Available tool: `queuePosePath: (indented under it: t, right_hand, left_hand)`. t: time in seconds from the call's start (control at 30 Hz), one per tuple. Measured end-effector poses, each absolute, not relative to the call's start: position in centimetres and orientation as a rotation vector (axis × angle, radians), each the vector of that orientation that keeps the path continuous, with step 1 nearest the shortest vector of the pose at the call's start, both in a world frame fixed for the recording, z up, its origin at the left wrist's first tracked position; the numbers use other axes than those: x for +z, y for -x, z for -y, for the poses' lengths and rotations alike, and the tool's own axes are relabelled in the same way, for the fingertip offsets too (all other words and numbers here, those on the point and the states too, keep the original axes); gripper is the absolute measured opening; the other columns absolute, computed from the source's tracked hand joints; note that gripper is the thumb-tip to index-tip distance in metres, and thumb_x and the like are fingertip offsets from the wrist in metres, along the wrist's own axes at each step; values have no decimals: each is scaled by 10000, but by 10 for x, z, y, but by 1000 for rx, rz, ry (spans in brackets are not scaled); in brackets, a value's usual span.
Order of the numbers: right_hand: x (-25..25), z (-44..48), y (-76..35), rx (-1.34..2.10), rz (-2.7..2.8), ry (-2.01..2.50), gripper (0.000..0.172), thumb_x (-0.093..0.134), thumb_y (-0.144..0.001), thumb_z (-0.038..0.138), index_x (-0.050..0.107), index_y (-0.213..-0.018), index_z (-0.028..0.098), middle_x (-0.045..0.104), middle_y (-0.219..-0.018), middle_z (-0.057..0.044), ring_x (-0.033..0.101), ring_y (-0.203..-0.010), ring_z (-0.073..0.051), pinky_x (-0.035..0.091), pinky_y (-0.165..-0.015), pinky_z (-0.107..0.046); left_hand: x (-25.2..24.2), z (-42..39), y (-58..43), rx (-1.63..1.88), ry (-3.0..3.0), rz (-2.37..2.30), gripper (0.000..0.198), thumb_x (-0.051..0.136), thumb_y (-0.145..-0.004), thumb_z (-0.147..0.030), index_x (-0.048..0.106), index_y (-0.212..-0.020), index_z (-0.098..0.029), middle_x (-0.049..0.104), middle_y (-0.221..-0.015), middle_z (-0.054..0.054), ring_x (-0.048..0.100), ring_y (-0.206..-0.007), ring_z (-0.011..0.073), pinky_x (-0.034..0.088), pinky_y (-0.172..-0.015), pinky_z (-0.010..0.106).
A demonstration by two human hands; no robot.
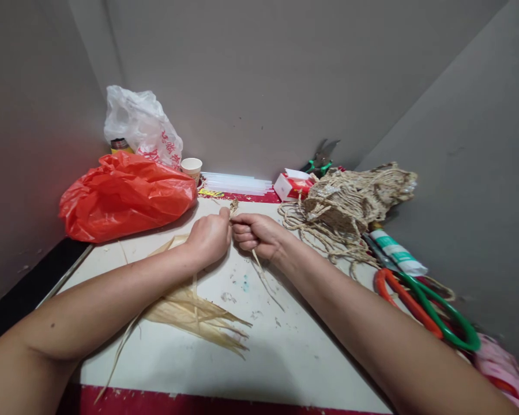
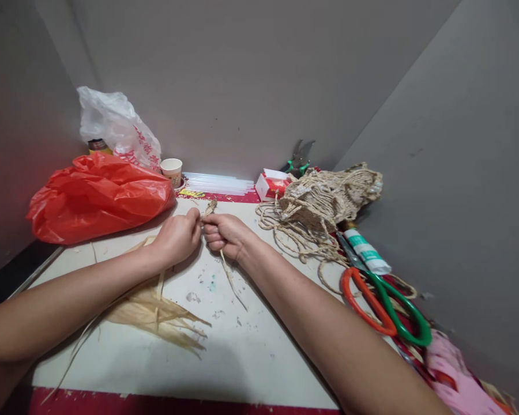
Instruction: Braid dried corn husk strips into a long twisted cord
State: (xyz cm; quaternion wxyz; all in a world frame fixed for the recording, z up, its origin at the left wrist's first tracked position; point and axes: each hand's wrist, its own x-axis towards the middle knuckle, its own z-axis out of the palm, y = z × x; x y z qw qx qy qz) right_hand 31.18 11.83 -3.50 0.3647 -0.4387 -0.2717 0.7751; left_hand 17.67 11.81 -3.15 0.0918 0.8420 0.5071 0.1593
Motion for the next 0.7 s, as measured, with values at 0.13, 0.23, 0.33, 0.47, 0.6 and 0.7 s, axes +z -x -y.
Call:
queuePosePath:
  t: [0.13, 0.23, 0.33, 0.47, 0.6, 0.7]
  right_hand:
    - [-37, -114, -306, 1860, 768, 1183, 324, 518, -788, 161, 279, -571, 190, 254, -377, 101, 135, -327, -12, 121, -289, -106]
    - [-40, -113, -302, 1760, 783, 1240, 309, 526, -731, 106, 288, -552, 187, 260, -369, 100, 148, -317, -7, 118, -285, -108]
    - [-41, -113, -302, 1682, 801, 1277, 280, 504, -700, 71, 306, -536, 181, 266, -366, 97, 163, -310, -6, 122, -285, -112]
    - [-36, -113, -306, 1700, 841, 1248, 260, 527, -669, 69, 327, -544, 178, 276, -379, 95, 175, -320, -7, 128, -295, -115]
    - [-31, -114, -312, 1741, 892, 1216, 255, 557, -670, 89, 340, -572, 182, 255, -388, 103, 156, -333, -11, 113, -306, -122]
    - [-30, -115, -315, 1749, 918, 1206, 273, 575, -671, 104, 331, -578, 184, 260, -395, 105, 154, -336, -9, 102, -317, -124]
  left_hand:
    - [-31, -116, -177, 354, -2511, -1550, 266, 370, -846, -206, 486, -1071, -127, 632, -825, 135, 593, -766, 248, 373, -666, 297]
    - [-32, -114, -178, 362, -2497, -1536, 291, 418, -819, -214, 485, -1089, -130, 630, -826, 124, 589, -772, 245, 370, -668, 292]
    - [-32, -115, -177, 421, -2485, -1474, 309, 468, -781, -249, 510, -1063, -130, 625, -782, 105, 572, -722, 231, 353, -622, 280]
    - [-25, -125, -172, 559, -2361, -1347, 228, 492, -745, -302, 585, -873, -138, 608, -697, 64, 514, -623, 172, 324, -555, 250]
    - [-20, -139, -166, 780, -2252, -1311, 170, 449, -729, -234, 588, -715, -138, 592, -667, 37, 481, -622, 136, 340, -576, 229]
    - [-28, -145, -166, 845, -2145, -1247, 143, 474, -706, -225, 586, -747, -145, 601, -700, 33, 492, -637, 133, 364, -590, 225]
